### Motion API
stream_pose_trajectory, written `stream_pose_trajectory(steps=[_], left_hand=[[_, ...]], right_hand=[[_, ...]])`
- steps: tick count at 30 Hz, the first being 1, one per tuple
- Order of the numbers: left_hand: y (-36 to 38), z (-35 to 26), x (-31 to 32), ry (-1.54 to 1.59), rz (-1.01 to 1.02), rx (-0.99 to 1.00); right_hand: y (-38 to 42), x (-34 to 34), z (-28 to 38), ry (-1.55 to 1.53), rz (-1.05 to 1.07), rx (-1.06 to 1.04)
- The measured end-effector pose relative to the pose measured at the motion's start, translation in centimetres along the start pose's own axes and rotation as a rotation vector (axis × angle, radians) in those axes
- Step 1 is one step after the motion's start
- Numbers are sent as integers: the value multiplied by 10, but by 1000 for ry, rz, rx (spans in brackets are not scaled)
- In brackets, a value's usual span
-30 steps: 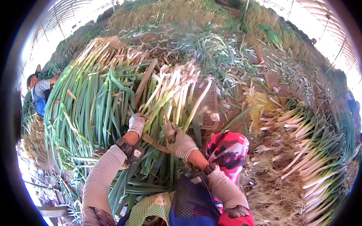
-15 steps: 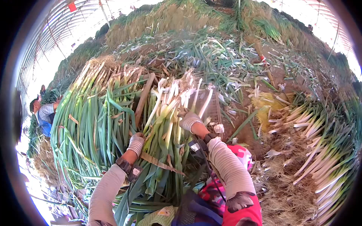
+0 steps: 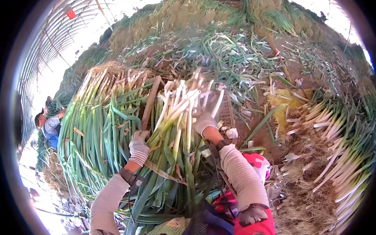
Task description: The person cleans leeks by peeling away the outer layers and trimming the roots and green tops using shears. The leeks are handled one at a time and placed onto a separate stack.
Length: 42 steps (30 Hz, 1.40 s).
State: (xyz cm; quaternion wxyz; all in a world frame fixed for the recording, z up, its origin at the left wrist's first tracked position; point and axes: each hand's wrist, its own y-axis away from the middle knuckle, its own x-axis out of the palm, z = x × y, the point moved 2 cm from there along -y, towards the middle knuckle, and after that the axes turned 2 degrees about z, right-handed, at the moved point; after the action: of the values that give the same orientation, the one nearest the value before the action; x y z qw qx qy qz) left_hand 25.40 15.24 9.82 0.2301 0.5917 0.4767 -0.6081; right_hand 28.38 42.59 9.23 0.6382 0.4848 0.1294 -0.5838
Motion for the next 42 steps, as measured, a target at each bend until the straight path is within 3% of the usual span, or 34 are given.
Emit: stream_pose_trajectory(steps=[1, 3, 5, 8, 11, 14, 15, 16, 18, 19, 20, 23, 26, 27, 28, 31, 34, 35, 38, 39, 42], left_hand=[[-5, 3, 6, -35, 93, 46], [-9, -10, 13, -42, 320, -68], [-15, -28, 1, -110, 558, -165], [-18, -21, -3, 118, 600, -224], [-7, -3, -14, 357, 511, -248], [14, 7, -43, 590, 410, -353], [24, 7, -46, 752, 395, -438], [36, 7, -46, 917, 378, -521], [57, 5, -18, 476, 298, -369], [66, -4, -9, 516, 287, -401], [72, -11, -2, 559, 275, -427], [71, -13, -11, 977, 194, -519], [66, -11, -47, 1146, 53, -581], [68, -6, -38, 1172, 72, -590], [74, 1, -22, 1195, 96, -604], [80, 3, 8, 889, 334, -534], [65, -16, 10, 791, 287, -385], [56, -19, 7, 695, 307, -367], [45, -28, -1, 381, 411, -319], [44, -33, -1, 267, 443, -316], [52, -48, -11, 119, 492, -292]], right_hand=[[-9, 3, -6, 25, -38, -56], [-32, 13, -14, 83, -112, -174], [-71, 34, -36, -63, -179, -186], [-74, 40, -36, -67, -200, -236], [-49, 29, -31, -16, -357, -160], [21, 8, 1, -334, -113, -150], [36, 14, 16, -270, 2, -225], [44, 28, 30, -112, 106, -168], [27, 72, 25, 12, 106, -430], [33, 57, 31, 96, 146, -262], [38, 41, 25, -26, 2, -79], [39, 18, 0, -77, -289, -54], [31, 46, 4, -76, 43, -118], [40, 46, 11, 30, 3, -234], [39, 44, 11, -12, -29, -188], [31, 32, 10, -17, -120, -58], [49, 39, 39, -186, 239, -284], [25, 64, 34, 56, 141, -477], [20, 45, 38, -18, -6, -26], [7, 44, 27, 26, -96, -109], [-11, 41, 34, 3, 17, -122]])
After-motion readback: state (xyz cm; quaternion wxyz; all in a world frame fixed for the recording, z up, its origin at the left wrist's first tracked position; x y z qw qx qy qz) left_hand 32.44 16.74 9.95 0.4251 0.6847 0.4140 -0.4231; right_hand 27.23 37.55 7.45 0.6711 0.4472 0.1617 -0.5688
